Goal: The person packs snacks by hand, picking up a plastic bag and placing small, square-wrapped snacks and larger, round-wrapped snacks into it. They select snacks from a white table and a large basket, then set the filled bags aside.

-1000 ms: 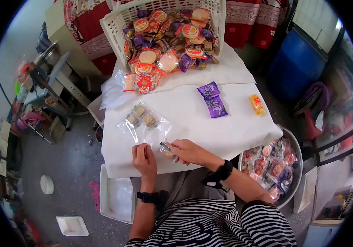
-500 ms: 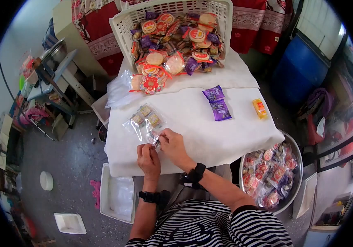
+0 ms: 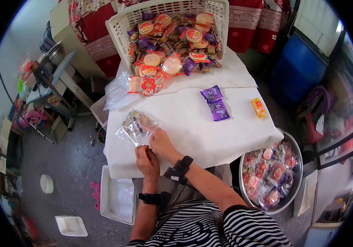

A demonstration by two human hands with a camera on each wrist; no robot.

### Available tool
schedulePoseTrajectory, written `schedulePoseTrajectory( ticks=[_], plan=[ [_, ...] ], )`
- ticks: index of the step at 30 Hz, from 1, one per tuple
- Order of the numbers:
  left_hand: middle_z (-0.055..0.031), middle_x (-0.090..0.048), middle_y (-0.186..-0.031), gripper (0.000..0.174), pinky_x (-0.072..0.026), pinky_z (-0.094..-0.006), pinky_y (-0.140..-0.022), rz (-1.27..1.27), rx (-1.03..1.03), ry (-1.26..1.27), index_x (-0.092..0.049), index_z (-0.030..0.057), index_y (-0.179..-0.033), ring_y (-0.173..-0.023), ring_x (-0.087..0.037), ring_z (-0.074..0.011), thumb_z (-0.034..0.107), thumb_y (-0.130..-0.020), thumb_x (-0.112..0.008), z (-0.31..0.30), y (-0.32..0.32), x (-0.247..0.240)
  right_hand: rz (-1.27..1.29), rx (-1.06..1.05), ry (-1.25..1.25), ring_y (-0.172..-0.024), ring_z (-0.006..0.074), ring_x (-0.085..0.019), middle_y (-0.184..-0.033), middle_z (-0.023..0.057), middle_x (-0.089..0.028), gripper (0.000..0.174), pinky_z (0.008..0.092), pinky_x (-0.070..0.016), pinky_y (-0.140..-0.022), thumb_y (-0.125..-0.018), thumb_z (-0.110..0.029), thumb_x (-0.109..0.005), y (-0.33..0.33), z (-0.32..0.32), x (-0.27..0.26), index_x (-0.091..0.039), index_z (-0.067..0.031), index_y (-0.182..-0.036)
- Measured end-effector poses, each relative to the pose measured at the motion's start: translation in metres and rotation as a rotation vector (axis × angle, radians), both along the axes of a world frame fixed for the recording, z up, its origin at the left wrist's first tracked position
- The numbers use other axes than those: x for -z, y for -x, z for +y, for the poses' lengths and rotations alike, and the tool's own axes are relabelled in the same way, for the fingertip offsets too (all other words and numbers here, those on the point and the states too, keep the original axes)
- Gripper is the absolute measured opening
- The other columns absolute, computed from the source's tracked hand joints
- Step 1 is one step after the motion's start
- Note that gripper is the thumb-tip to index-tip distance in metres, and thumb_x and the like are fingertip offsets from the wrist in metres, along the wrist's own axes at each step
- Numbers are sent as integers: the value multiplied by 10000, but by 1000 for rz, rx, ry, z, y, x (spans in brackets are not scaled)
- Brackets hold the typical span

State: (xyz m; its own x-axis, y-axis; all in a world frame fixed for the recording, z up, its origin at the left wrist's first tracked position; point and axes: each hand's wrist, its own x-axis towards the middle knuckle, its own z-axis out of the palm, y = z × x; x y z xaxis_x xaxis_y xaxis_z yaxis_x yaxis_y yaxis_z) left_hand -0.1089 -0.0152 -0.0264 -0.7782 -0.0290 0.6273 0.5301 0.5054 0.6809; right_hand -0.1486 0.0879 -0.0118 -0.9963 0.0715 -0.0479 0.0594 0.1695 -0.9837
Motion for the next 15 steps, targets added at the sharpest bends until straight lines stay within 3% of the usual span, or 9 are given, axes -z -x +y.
schedulePoseTrajectory(
  ticks=[2, 3, 5, 8, 9, 11, 15],
  plan=[
    [-194, -553, -878, 128, -459, -430, -640, 0, -2, 0, -542, -21, -943, -752, -564, -384, -40, -819, -515, 0, 0, 0, 369, 68, -268, -928, 267, -607, -1107, 179, -609, 446, 333, -493, -804, -791, 55, -438, 0, 3, 11, -570, 20, -1216],
    [-193, -551, -878, 126, -459, -427, -638, -3, -6, 0, -541, -24, -941, -750, -562, -382, -41, -818, -515, 0, 0, 0, 371, 68, -270, -928, 267, -607, -1107, 179, -609, 446, 333, -493, -804, -791, 55, -438, -3, 5, 11, -570, 20, -1216],
    [-194, -551, -879, 125, -460, -427, -639, 4, -11, -8, -540, -28, -939, -752, -560, -381, -41, -817, -514, 1, 0, 2, 432, 61, -253, -1071, 329, -553, -1249, 214, -542, 518, 347, -446, -918, -773, 66, -433, -11, 9, 11, -516, 16, -1283],
    [-198, -555, -883, 144, -464, -437, -635, 17, -6, 2, -541, -23, -959, -756, -565, -388, -42, -818, -516, 0, 1, 4, 566, 29, -249, -1015, 311, -583, -1228, 210, -559, 561, 349, -460, -908, -786, 72, -415, -6, 1, 8, -443, 10, -1344],
    [-202, -561, -886, 164, -467, -447, -630, 26, -7, 19, -543, -13, -979, -757, -572, -395, -43, -821, -517, -1, 1, 5, 567, 36, -248, -1015, 311, -583, -1228, 210, -559, 561, 349, -460, -908, -786, 72, -415, -5, -2, 0, -443, 10, -1344],
    [-203, -563, -888, 159, -466, -449, -628, 24, 2, 18, -541, -16, -976, -760, -572, -397, -43, -821, -515, -1, 1, 2, 1, -89, 154, -953, 300, -602, -1209, 210, -567, 557, 358, -471, -882, -804, 56, -422, -1, -4, -20, -409, 1, -1358],
    [-209, -563, -894, 149, -464, -451, -642, 14, 9, 24, -534, -25, -964, -779, -566, -403, -48, -819, -508, -3, 0, 1, 20, -104, 196, -870, 267, -606, -1188, 212, -569, 533, 356, -488, -815, -825, 27, -440, 7, -3, -15, -419, -27, -1354]
  ],
)
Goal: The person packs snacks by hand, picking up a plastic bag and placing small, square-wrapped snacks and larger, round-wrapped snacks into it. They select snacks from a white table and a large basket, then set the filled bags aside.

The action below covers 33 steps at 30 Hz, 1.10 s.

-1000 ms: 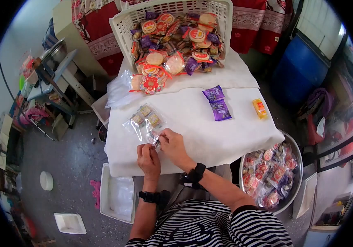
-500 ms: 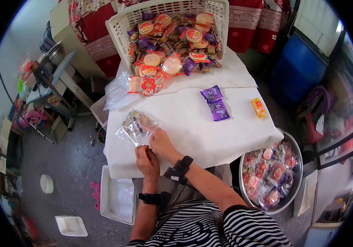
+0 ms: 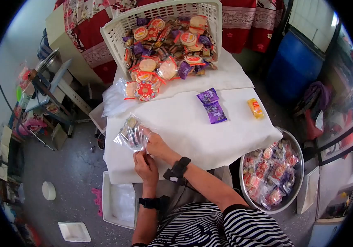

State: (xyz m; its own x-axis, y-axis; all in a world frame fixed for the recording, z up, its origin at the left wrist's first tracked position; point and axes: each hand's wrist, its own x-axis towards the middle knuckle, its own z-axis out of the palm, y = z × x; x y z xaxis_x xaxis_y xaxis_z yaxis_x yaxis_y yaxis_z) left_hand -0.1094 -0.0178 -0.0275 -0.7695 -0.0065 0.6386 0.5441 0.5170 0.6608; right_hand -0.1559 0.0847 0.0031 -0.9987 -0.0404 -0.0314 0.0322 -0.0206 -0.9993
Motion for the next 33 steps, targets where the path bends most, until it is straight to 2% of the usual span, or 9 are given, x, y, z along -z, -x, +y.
schedulePoseTrajectory(
  ticks=[2, 5, 11, 17, 21, 27, 30, 32, 33],
  plan=[
    [-211, -561, -897, 142, -464, -444, -655, -3, 0, -8, -531, -27, -961, -790, -565, -401, -48, -822, -512, -1, 0, 1, 469, 96, -370, -848, 291, -605, -1080, 202, -593, 497, 379, -495, -758, -841, -31, -508, 12, 0, 31, -440, -59, -1333],
    [-214, -557, -904, 130, -467, -429, -680, 8, -5, -60, -526, -31, -958, -814, -562, -394, -46, -828, -519, -1, -2, 5, 614, 115, -679, -869, 349, -601, -930, 187, -598, 423, 414, -495, -752, -853, -109, -571, 4, 1, 18, -472, -49, -1260],
    [-198, -539, -924, 105, -464, -380, -693, 65, -29, -140, -520, -25, -953, -829, -549, -348, -26, -848, -516, 0, 0, 14, 364, 21, -942, -856, 375, -608, -1040, 221, -533, 389, 442, -500, -724, -839, -233, -625, -6, -3, -17, -495, -94, -1178],
    [-166, -519, -905, 86, -443, -340, -647, 69, -48, -139, -513, -19, -931, -770, -529, -293, -19, -846, -507, 0, 2, 17, 452, -30, -1188, -803, 339, -610, -1006, 180, -524, 328, 418, -519, -594, -816, -299, -639, 5, -4, -16, -545, -40, -995],
    [-144, -490, -859, 83, -410, -328, -596, 48, -9, -148, -496, -19, -899, -701, -488, -262, -30, -817, -502, 0, -1, 10, 675, 15, -1103, -811, 325, -600, -995, 148, -524, 306, 400, -519, -555, -806, -279, -633, 6, 4, 6, -570, -42, -989],
    [-129, -468, -844, 91, -395, -313, -580, 21, 3, -173, -484, -15, -888, -686, -462, -235, -40, -801, -498, 1, -3, 5, 808, 75, -1015, -841, 319, -636, -1043, 189, -568, 419, 398, -524, -591, -760, -206, -614, -6, 11, 11, -549, -40, -1140],
    [-129, -478, -852, 89, -398, -317, -576, 16, 24, -176, -488, -16, -891, -683, -468, -235, -36, -809, -514, 0, -5, 2, 724, 78, -946, -859, 335, -625, -1074, 204, -588, 393, 417, -517, -616, -809, -178, -592, -9, 8, 16, -523, -45, -1172],
    [-152, -503, -860, 106, -415, -339, -574, 7, 9, -168, -499, -17, -902, -692, -496, -266, -44, -803, -524, 0, -4, 6, 417, 166, -563, -857, 368, -606, -1061, 227, -595, 336, 444, -503, -674, -861, -176, -582, -8, 2, 22, -531, -52, -1169],
    [-176, -528, -867, 124, -432, -361, -572, 3, -2, -163, -509, -17, -913, -702, -523, -297, -53, -797, -535, 0, -3, 6, 414, 159, -562, -857, 368, -606, -1061, 227, -595, 336, 444, -503, -674, -861, -176, -582, -11, 2, 17, -531, -52, -1169]
  ],
)
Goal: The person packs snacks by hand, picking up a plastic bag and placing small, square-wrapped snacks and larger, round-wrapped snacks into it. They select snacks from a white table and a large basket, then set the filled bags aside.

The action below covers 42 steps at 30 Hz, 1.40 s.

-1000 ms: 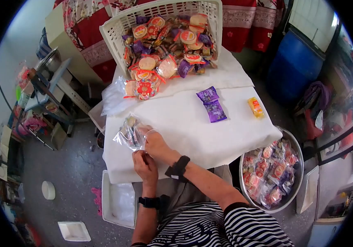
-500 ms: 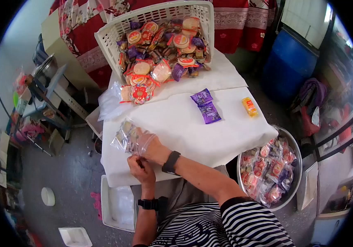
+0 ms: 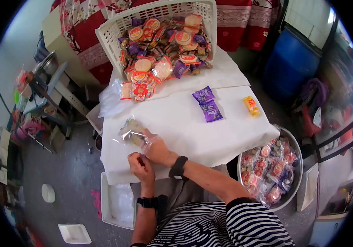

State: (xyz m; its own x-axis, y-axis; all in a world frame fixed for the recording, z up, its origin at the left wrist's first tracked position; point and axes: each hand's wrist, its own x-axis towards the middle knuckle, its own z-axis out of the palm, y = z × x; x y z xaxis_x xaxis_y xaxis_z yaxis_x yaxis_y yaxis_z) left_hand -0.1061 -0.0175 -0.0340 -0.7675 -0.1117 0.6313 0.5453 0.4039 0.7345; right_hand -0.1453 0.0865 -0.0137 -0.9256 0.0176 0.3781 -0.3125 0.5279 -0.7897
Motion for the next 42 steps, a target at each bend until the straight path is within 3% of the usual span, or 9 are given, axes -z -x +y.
schedulePoseTrajectory(
  ticks=[9, 21, 23, 27, 32, 36, 39, 41, 42],
  plan=[
    [-176, -553, -805, 97, -445, -395, -555, 32, -20, 66, -534, -5, -881, -686, -548, -338, -35, -802, -582, 1, 0, -4, 139, 211, 110, -653, 244, -626, -846, 156, -615, 234, 358, -502, -575, -919, -196, -557, 6, -7, 19, -593, 12, -1020],
    [-156, -541, -753, 124, -452, -402, -544, 95, -41, 95, -519, 17, -793, -693, -567, -335, -48, -747, -615, 2, 2, 2, -583, -9, 1115, -495, 140, -529, -623, 72, -567, 199, 291, -412, -437, -868, -118, -559, 6, -3, 1, -621, 25, -744],
    [-156, -541, -751, 125, -452, -404, -543, 75, -29, 88, -521, 16, -795, -692, -566, -336, -46, -744, -616, 2, 1, 1, 22, -129, 207, -509, 208, -547, -617, 97, -570, 183, 336, -441, -481, -834, -111, -567, 17, -2, 30, -620, 21, -720],
    [-155, -536, -745, 122, -450, -407, -539, 16, -15, 77, -515, 14, -786, -688, -564, -335, -43, -736, -611, 1, 0, 1, -44, 131, -153, -569, 280, -566, -672, 128, -592, 145, 369, -469, -535, -793, -98, -572, -6, -7, -17, -617, 20, -721],
    [-152, -527, -745, 118, -441, -397, -529, 20, -13, 62, -498, 13, -755, -676, -555, -331, -45, -738, -599, 2, 0, -2, 107, -188, -354, -613, 268, -589, -773, 95, -643, 100, 356, -477, -540, -744, -102, -587, 6, 13, 15, -617, -16, -701],
    [-150, -530, -769, 118, -437, -389, -536, -23, 4, 50, -492, 13, -742, -672, -545, -330, -44, -742, -596, 1, -2, -2, 127, -166, 164, -589, 235, -583, -754, 64, -632, 68, 350, -461, -514, -679, -105, -630, 3, 0, 11, -594, -50, -662],
    [-157, -534, -781, 129, -435, -398, -543, 16, 23, 85, -481, 12, -737, -665, -539, -334, -42, -744, -598, -1, -1, 1, -442, -140, 817, -600, 224, -598, -716, 52, -628, 80, 355, -452, -498, -618, -118, -662, 6, -6, 6, -608, -76, -658],
    [-162, -536, -784, 137, -433, -402, -543, 32, 24, 88, -473, 11, -729, -664, -539, -337, -41, -744, -598, 0, -1, 1, 206, -127, -653, -619, 233, -615, -688, 72, -627, 85, 356, -452, -494, -609, -119, -679, 20, -1, 26, -623, -87, -665],
    [-167, -538, -788, 145, -430, -407, -543, 49, 22, 91, -464, 11, -722, -663, -538, -341, -40, -745, -598, 0, 0, 0, 207, -126, -652, -619, 233, -615, -688, 72, -627, 85, 356, -452, -494, -609, -119, -679, 25, 0, 29, -623, -87, -665]
  ],
)
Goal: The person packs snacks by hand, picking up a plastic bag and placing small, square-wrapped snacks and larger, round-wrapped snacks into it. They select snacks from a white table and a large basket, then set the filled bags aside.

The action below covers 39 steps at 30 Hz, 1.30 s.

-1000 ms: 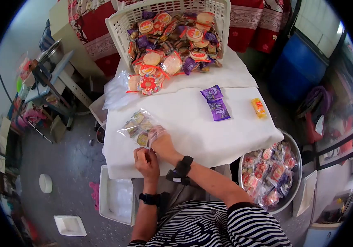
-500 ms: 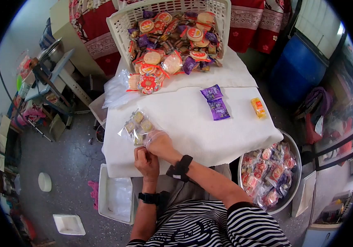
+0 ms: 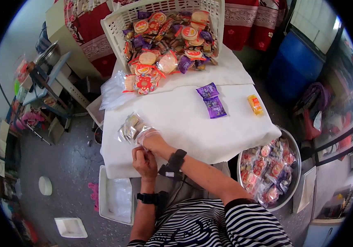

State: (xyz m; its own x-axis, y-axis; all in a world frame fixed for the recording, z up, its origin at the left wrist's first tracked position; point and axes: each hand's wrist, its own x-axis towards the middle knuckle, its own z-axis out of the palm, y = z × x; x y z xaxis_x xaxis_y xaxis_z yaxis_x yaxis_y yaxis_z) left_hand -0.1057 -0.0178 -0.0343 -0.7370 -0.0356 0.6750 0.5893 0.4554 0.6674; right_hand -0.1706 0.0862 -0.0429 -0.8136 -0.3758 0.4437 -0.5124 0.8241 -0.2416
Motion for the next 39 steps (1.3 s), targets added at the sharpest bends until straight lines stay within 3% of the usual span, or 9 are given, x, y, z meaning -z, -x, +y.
schedulePoseTrajectory(
  ticks=[6, 8, 12, 16, 21, 30, 34, 35, 39],
  plan=[
    [-169, -540, -804, 143, -431, -403, -547, -16, 14, 16, -463, 1, -721, -678, -541, -345, -43, -744, -597, -2, 0, 0, -308, 2, -140, -670, 287, -629, -685, 139, -614, 44, 402, -478, -548, -667, -108, -654, -9, 0, -26, -622, -84, -685],
    [-166, -539, -810, 135, -432, -398, -547, -31, 16, -6, -467, -1, -727, -673, -537, -339, -49, -740, -592, -1, -1, -2, -382, 170, 504, -703, 363, -612, -728, 154, -625, 73, 436, -493, -624, -720, -91, -618, -25, -3, -27, -629, -54, -782],
    [-160, -533, -828, 123, -438, -380, -548, -50, 13, -45, -475, -3, -749, -664, -530, -321, -61, -734, -582, 0, 1, 7, -429, 51, 407, -763, 421, -583, -829, 219, -617, 183, 463, -483, -706, -783, -67, -553, -61, 3, -40, -601, 6, -944],
    [-164, -531, -830, 125, -435, -376, -544, -72, -3, -66, -478, -5, -772, -667, -531, -326, -46, -738, -592, 0, -1, 9, -78, 61, 492, -865, 410, -574, -985, 265, -601, 336, 444, -471, -813, -839, -42, -450, -66, 0, -40, -519, 50, -1155],
    [-171, -534, -831, 142, -433, -399, -574, -7, 31, 46, -470, -9, -781, -709, -532, -357, 1, -753, -608, -7, -2, 5, -559, -104, 760, -919, 405, -605, -1083, 232, -631, 459, 414, -488, -820, -849, -46, -426, -37, 1, -35, -467, -30, -1306],
    [-177, -530, -847, 121, -435, -386, -573, 44, -39, 66, -487, 6, -793, -724, -537, -341, -2, -761, -603, 0, -6, 1, -307, 104, 663, -785, 412, -617, -857, 259, -633, 458, 464, -493, -711, -829, -111, -511, -45, 4, -34, -487, -24, -1279],
    [-223, -515, -1130, 291, -414, -458, -895, 67, -258, 226, -547, -24, -966, -1054, -508, -384, 183, -794, -658, 8, -7, -24, -342, 103, 653, -776, 413, -615, -854, 273, -624, 430, 449, -499, -699, -829, -108, -512, -49, 13, -42, -505, 32, -1235],
    [-255, -429, -1310, 552, -310, -486, -1021, -17, -228, 239, -494, -34, -1204, -1215, -416, -402, 288, -792, -671, 2, -4, -15, -322, 52, 650, -772, 416, -613, -853, 280, -620, 415, 452, -498, -703, -828, -106, -512, -52, 15, -39, -513, 41, -1216],
    [-295, -340, -1419, 812, -269, -501, -1052, -144, -29, 371, -295, -11, -1416, -1289, -352, -451, 330, -771, -653, -14, 11, -14, -294, -85, 615, -750, 406, -616, -839, 245, -632, 290, 462, -498, -710, -837, -122, -523, -63, 34, -48, -599, 13, -1082]
  ],
)
